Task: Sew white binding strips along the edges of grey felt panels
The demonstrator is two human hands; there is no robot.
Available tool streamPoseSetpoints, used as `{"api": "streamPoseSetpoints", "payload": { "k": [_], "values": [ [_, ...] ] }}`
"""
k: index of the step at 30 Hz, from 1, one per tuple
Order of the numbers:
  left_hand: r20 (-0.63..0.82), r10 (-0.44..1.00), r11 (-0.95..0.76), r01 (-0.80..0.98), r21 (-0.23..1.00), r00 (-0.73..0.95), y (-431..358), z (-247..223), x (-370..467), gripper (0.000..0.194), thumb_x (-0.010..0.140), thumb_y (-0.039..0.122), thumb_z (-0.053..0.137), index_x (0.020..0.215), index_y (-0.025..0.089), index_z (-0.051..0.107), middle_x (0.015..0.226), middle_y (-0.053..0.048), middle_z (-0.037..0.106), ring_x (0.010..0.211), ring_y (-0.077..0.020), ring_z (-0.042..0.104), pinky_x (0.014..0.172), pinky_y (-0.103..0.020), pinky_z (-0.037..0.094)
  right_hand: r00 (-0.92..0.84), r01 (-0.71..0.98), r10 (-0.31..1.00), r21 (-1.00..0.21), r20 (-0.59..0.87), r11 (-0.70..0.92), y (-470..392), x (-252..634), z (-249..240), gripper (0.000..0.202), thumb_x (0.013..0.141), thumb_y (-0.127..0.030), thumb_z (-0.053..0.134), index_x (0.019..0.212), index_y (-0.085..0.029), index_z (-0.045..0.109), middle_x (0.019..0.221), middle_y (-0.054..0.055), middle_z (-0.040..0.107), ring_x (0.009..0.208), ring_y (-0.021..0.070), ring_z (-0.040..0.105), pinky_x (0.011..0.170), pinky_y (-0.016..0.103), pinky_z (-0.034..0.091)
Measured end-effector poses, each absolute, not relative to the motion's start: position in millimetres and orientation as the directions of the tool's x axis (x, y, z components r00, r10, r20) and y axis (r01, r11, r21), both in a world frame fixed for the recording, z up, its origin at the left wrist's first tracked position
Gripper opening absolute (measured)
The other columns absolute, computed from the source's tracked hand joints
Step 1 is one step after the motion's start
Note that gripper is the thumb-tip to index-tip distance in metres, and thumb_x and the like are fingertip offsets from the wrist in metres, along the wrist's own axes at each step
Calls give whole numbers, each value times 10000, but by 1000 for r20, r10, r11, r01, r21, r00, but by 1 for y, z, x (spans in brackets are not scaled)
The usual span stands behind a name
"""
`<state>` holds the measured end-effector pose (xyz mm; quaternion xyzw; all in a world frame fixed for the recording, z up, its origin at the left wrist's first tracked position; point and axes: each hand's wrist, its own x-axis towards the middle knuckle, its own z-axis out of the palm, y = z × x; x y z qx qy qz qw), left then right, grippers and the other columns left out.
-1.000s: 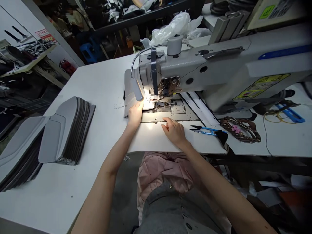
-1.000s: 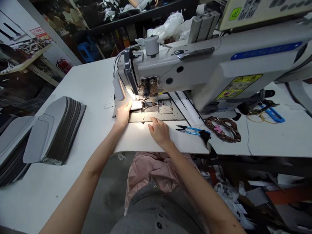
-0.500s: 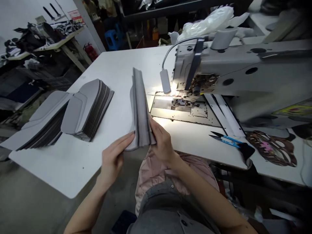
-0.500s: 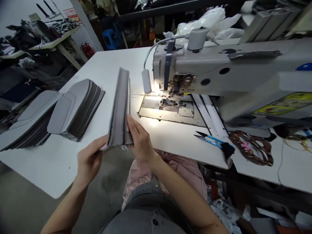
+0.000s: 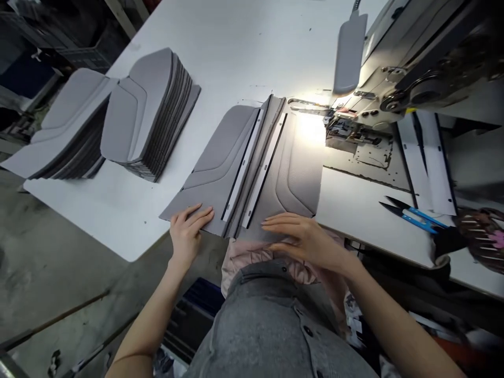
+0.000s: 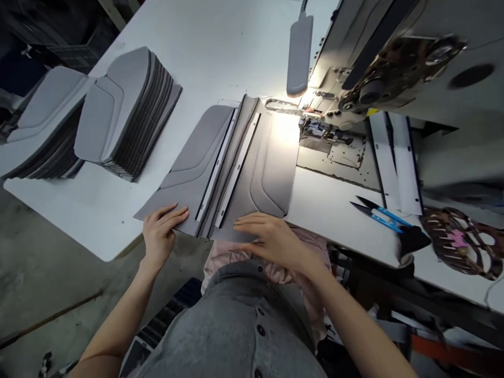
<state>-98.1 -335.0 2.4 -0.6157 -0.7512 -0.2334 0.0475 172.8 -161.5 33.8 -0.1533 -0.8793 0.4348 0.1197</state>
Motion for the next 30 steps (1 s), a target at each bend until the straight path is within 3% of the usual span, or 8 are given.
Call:
{"api": "streamPoseSetpoints", "payload": {
  "k": [2,4,6,10,13,21,25,30],
  "values": [
    [368,903,119,951,284,-223,-336,2,-99,518,836,-30,394,1054,272,753,1109,-3,753,1170,-243,647,898,-423,473,-831,261,554,-850,43,457,-134,178,37,240,913,-369,646,1076,-220,742,1072,57,756,949,200,712,807,317,583],
    [398,897,90,961,263,-193,-337,2,-101,520,825,-43,390,1055,258,746,1104,-7,755,1153,-248,653,885,-417,475,-563,465,824,-799,66,382,-100,179,35,213,919,-338,608,1013,-199,739,972,63,757,819,191,703,720,301,557],
    [433,889,47,970,238,-149,-337,1,-103,504,827,-48,398,1067,242,732,1092,-14,759,1140,-260,654,872,-417,484,-246,666,957,-690,155,283,-63,175,29,217,911,-278,578,1046,-180,715,924,74,749,821,209,687,744,319,528],
    [485,871,-21,982,188,-75,-335,-4,-107,477,823,-61,427,1094,221,700,1071,-30,764,1115,-280,656,870,-429,504,-31,872,993,-483,117,84,-3,159,18,322,916,-290,569,1204,-174,656,918,105,743,923,282,659,838,388,472],
    [494,868,-35,984,173,-56,-336,-7,-109,479,809,-68,444,1107,216,689,1072,-36,763,1131,-284,652,881,-433,520,21,911,999,-413,48,0,15,147,12,357,925,-418,566,1103,-142,706,991,181,729,938,320,647,830,406,454],
    [485,873,-14,990,140,-57,-335,-5,-105,500,784,-77,430,1103,213,683,1091,-40,756,1124,-293,657,895,-447,547,34,906,990,-423,137,27,16,145,11,339,945,-393,498,997,-197,770,894,139,741,840,274,641,693,324,368],
    [508,860,-19,995,103,-36,-335,-3,-103,491,778,-86,424,1078,206,681,1062,-35,762,1080,-288,672,866,-434,557,18,911,983,-409,184,60,-1,173,13,298,935,-298,469,951,-204,752,782,87,723,725,223,608,615,297,272],
    [498,867,-21,995,95,-29,-339,-5,-102,523,750,-84,424,1092,214,686,1069,-32,761,1087,-290,675,881,-443,557,43,908,991,-418,127,14,-37,222,11,205,899,-280,535,940,-209,723,771,47,720,728,222,606,596,289,254]
  ]
}}
